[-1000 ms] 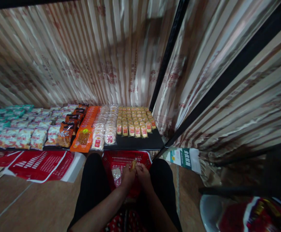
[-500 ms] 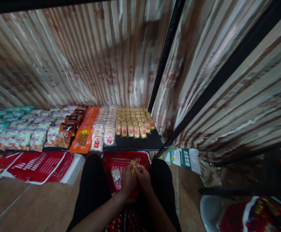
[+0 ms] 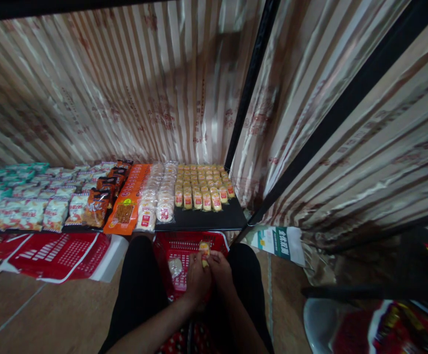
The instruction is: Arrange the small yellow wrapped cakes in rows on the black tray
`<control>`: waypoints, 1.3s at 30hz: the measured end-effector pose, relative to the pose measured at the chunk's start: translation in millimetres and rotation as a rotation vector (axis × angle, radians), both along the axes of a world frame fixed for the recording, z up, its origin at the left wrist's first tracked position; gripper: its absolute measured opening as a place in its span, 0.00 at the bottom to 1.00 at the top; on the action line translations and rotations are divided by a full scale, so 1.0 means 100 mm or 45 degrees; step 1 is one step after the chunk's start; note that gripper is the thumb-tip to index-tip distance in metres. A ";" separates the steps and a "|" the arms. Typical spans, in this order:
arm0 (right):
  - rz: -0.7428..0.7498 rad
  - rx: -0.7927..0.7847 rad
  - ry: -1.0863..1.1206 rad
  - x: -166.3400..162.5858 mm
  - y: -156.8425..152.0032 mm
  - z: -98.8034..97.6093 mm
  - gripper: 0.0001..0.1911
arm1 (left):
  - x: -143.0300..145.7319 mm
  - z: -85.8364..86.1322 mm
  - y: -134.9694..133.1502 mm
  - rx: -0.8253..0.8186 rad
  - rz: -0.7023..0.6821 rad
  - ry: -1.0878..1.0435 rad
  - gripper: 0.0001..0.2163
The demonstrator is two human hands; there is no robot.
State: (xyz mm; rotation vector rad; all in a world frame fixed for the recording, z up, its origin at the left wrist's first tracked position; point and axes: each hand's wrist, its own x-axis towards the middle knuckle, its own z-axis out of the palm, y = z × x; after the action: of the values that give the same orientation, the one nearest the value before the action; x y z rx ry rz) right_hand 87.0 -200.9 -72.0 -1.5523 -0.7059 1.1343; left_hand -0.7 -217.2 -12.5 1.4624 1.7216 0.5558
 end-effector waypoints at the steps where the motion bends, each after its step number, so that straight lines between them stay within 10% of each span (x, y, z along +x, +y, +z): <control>1: 0.005 0.005 0.015 0.01 0.01 0.02 0.15 | 0.01 0.00 0.01 0.009 0.016 -0.015 0.19; 39: -0.118 0.200 -0.331 0.54 0.61 0.49 0.20 | 0.62 0.37 0.78 0.182 -0.013 -0.268 0.16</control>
State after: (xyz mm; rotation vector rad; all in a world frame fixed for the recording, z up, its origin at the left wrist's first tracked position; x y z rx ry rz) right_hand 141.4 -139.5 -22.7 -1.5958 -0.8654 0.7966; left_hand 61.1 -138.8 24.9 1.4538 1.5354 0.8118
